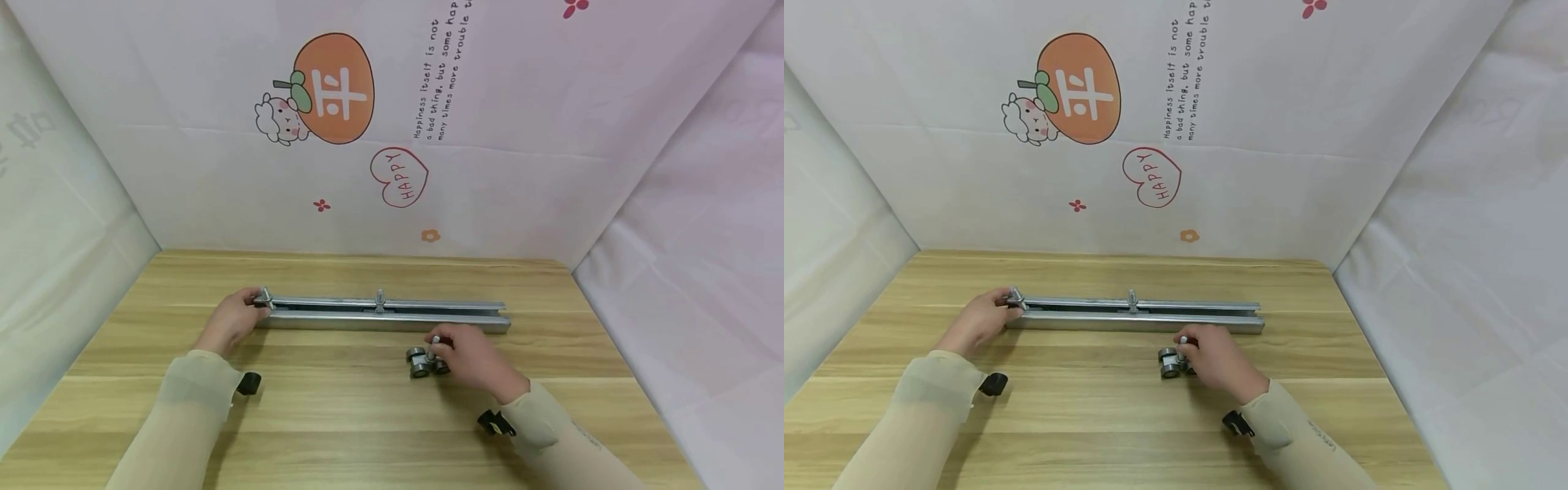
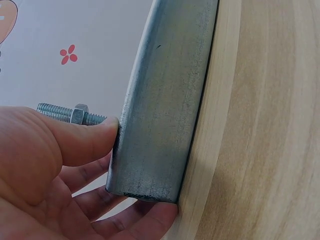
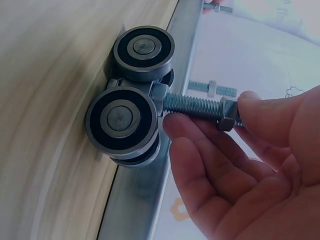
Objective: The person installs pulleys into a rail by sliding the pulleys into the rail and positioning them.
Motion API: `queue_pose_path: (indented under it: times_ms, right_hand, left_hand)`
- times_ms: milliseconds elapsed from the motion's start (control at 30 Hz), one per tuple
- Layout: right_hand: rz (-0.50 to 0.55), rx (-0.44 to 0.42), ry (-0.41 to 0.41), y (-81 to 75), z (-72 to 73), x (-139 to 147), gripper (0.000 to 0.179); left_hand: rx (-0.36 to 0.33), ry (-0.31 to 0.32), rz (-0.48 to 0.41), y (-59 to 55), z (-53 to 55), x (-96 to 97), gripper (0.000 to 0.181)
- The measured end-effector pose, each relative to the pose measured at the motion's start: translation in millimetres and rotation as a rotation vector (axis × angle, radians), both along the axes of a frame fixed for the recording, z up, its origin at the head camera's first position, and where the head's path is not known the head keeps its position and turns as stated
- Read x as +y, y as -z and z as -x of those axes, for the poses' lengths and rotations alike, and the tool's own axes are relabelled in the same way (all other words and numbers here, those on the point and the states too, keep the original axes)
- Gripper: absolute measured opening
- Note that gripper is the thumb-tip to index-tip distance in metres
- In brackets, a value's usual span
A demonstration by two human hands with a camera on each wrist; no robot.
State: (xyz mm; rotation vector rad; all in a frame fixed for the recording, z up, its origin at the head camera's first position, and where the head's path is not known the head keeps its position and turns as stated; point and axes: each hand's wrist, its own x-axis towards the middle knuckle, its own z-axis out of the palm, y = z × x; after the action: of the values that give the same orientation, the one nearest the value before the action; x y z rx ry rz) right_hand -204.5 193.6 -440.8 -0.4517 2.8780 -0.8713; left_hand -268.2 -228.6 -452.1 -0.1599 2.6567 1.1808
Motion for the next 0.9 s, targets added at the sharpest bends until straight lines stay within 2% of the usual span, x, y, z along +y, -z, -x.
queue_pose_path:
  times_ms: [900]
  right_hand:
    - [-0.020, 0.016, 0.046, -5.6, 0.2, 61.0, 0.018]
  left_hand:
    - [0.005, 0.014, 0.036, 0.3, 1.0, -1.6, 0.063]
